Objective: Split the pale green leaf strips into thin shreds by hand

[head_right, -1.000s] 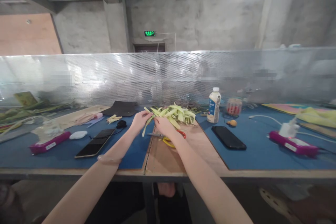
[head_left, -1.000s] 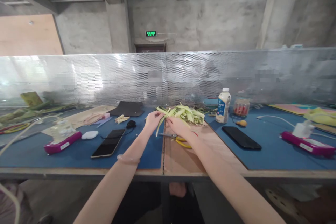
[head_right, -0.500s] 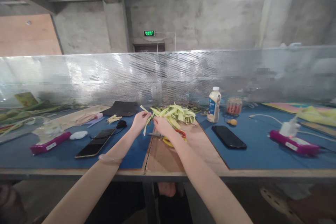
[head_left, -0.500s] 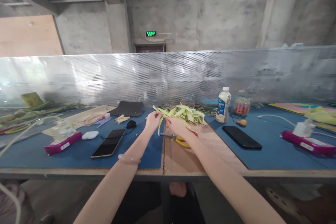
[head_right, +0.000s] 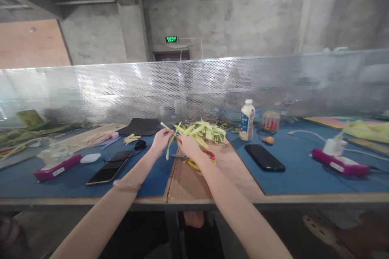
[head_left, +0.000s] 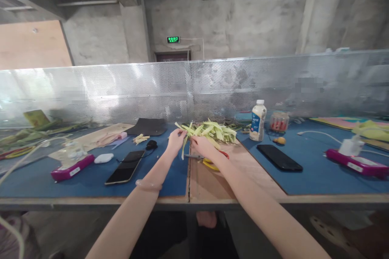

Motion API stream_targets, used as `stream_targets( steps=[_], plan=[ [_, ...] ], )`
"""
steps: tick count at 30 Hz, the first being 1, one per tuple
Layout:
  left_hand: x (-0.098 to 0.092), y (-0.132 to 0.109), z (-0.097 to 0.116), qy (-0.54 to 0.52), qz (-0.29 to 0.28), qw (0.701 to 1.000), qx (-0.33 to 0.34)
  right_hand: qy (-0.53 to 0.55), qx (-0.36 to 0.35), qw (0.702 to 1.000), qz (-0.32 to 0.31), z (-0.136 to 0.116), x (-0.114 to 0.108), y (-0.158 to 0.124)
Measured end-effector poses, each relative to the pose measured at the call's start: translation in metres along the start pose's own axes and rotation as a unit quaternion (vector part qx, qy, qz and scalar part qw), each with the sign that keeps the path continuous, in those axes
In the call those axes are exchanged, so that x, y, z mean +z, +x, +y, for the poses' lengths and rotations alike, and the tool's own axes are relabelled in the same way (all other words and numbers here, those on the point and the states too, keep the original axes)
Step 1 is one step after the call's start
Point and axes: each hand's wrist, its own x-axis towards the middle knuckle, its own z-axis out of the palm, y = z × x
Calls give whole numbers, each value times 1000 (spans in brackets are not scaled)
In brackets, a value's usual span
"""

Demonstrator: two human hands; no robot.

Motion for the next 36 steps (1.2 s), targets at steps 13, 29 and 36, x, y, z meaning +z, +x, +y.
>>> stream_targets(
  steps=[13, 29, 36],
  plan=[
    [-1, 0, 9, -121, -38, 992, -1, 45, -56, 986, 150, -6, -10, -5],
    [1, -1, 12, -49, -62, 996, 30, -157, -145, 957, 196, 6, -19, -2],
    [-7, 0, 7, 93, -29, 994, 46, -128, -138, 975, 117, 17, -12, 1]
  ],
)
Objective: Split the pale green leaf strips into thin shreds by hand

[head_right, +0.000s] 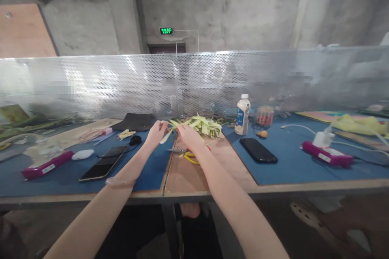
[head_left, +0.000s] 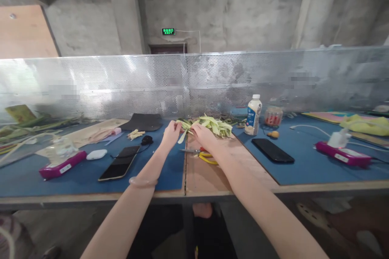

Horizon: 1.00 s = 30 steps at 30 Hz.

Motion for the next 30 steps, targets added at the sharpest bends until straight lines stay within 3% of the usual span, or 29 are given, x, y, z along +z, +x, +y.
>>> stream_targets(
  steps=[4, 9, 16, 30],
  plan=[
    [-4, -5, 1, 73, -48, 996, 14, 30, 31, 999, -2, 1, 0, -2],
    [-4, -9, 8, 79, -119, 984, 110, 5, 69, 996, -49, -6, -8, -4],
    [-8, -10, 12, 141, -113, 970, 161, -13, 70, 995, -73, -12, -14, -4],
    [-9, -9, 11, 227, -123, 953, 160, 7, 51, 995, -90, -11, -17, -4]
  ],
)
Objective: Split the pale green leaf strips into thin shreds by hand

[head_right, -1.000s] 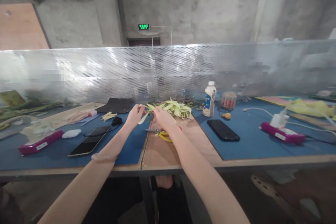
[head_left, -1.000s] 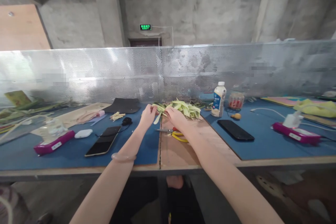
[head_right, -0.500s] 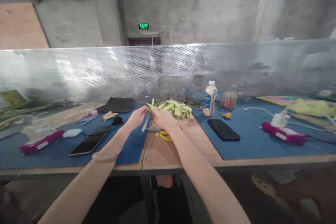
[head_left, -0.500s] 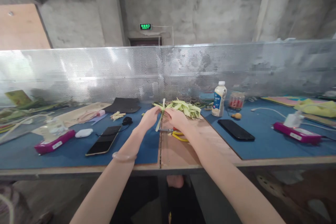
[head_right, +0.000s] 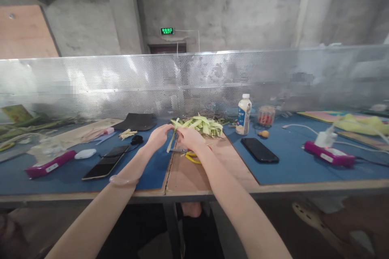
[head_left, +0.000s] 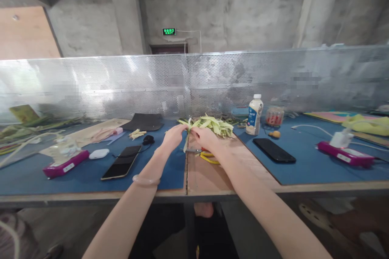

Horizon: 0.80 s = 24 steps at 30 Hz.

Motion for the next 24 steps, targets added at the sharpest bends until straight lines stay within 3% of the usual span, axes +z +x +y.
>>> stream_targets(
  steps=[5, 9, 11, 16, 20, 24],
  plan=[
    [1, -1, 2, -12, 19, 1000, 19, -18, 26, 999, 11, 0, 1, 0],
    [-1, -3, 9, 20, 123, 992, -16, -43, 71, 997, 5, -2, 1, -1],
    [-1, -3, 12, 24, 148, 988, -32, -47, 86, 995, 8, -4, 1, -1],
    [2, -2, 12, -1, 89, 996, -7, -27, 98, 994, 33, -5, 3, -3],
    [3, -3, 11, 3, 101, 995, -9, 59, 89, 991, 80, -2, 7, 0],
    [4, -2, 11, -4, 110, 994, -7, 189, 120, 966, 131, 4, 13, 8]
  ],
)
